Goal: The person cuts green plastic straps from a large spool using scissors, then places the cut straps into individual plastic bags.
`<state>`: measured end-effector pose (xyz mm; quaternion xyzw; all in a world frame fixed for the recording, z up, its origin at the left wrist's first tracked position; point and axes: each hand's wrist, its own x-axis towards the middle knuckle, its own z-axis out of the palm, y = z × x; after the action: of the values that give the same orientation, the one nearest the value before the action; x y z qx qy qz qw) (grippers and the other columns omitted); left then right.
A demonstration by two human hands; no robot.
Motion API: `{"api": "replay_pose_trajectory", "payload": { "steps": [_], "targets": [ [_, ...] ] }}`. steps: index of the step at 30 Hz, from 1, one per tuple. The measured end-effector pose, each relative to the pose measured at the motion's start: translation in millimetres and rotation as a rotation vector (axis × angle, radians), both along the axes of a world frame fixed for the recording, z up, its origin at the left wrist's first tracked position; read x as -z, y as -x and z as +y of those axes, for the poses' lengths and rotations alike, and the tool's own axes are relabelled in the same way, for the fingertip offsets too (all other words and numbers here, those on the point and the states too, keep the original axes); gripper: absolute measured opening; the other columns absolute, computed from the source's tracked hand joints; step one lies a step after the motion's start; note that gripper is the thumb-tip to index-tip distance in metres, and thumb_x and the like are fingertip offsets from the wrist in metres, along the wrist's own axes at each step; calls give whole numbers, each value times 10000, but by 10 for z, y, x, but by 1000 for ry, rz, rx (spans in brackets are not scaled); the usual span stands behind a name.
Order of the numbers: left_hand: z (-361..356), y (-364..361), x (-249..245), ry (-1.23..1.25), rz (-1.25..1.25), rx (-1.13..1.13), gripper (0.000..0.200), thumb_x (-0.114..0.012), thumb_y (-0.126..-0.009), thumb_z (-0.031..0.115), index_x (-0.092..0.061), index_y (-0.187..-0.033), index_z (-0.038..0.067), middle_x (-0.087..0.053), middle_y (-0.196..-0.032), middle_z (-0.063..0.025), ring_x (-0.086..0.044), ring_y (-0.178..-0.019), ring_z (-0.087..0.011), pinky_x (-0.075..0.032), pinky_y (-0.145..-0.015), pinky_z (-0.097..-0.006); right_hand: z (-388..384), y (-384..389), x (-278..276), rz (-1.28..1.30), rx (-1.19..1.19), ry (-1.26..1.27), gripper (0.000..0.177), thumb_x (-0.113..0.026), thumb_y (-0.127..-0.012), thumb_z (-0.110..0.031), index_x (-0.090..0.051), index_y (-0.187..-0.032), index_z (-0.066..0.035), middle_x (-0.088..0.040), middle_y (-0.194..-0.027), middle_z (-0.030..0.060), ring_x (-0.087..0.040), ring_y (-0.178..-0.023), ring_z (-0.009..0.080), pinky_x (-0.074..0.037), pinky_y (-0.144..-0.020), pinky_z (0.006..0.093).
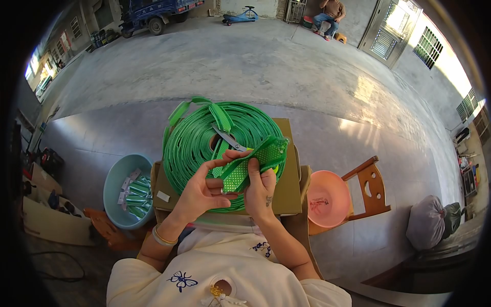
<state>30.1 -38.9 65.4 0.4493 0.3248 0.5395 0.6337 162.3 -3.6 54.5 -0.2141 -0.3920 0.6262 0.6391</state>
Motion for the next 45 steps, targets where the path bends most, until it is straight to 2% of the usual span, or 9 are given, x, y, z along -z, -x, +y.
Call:
{"api": "replay_pose_trajectory", "payload": {
  "steps": [2,8,15,21,23,34,38,41,45],
  "targets": [
    [5,-8,-16,11,-144,31,364,-624,-801,-3,-467,-1124,-59,-639,-900,-143,-641,-824,-183,-530,-772,-284,-3,-19,-4,-65,-1,-3,311,-384,-962,-237,-527,-1032,31,-593,-1063,166,-574,-1000,227,-476,-846,326],
    [84,67,118,72,331,21,182,-612,-814,14,-571,-954,-95,-643,-824,-108,-648,-784,-153,-543,-661,-255,-42,12,15,-107,4,-99,283,-366,-964,-186,-531,-1037,33,-605,-1014,146,-571,-957,195,-474,-776,279],
    [105,93,202,-27,302,40,341,-650,-792,37,-532,-1106,-25,-648,-904,-99,-647,-765,-155,-539,-644,-247,-36,-36,51,80,-238,-12,211,-378,-952,-145,-481,-1049,10,-565,-815,56,-528,-691,117,-432,-595,237],
    [103,218,-151,-276,378,-328,372,-680,-748,15,-572,-1104,8,-650,-920,-106,-632,-753,-140,-523,-658,-237,68,-219,-39,-1066,-458,-179,125,-441,-900,-95,-487,-965,2,-562,-689,73,-516,-579,168,-405,-537,285],
    [109,446,-133,-360,783,-245,305,-667,-736,-37,-622,-1035,8,-651,-901,-98,-620,-755,-113,-516,-668,-217,37,-171,44,-1022,-431,-272,110,-465,-881,-89,-486,-911,15,-547,-627,85,-509,-542,201,-406,-528,309],
    [95,404,-11,-205,714,-413,164,-653,-762,25,-626,-916,-24,-662,-776,-116,-642,-631,-161,-490,-553,-236,120,-160,185,-1181,-224,-457,166,-486,-897,-135,-513,-835,18,-542,-605,72,-487,-515,137,-383,-482,288],
    [-32,444,75,-202,1155,104,186,-637,-787,104,-612,-934,-5,-630,-895,-129,-625,-696,-220,-497,-626,-295,196,-341,-93,-931,-128,17,176,-456,-921,-143,-538,-894,10,-543,-630,24,-446,-521,65,-363,-469,230],
    [-272,403,415,-626,1375,131,227,-642,-775,187,-621,-918,11,-583,-919,-120,-583,-795,-248,-476,-688,-336,192,-423,-175,-703,-66,124,178,-443,-933,-154,-545,-922,-8,-567,-694,8,-444,-540,44,-359,-472,196],
    [-363,340,290,-665,1223,-1,239,-652,-754,204,-594,-882,10,-550,-813,-89,-563,-818,-236,-485,-676,-331,164,-370,-176,-621,-89,148,155,-461,-927,-138,-548,-945,-11,-583,-795,13,-432,-559,32,-353,-479,170]
  ]
}}
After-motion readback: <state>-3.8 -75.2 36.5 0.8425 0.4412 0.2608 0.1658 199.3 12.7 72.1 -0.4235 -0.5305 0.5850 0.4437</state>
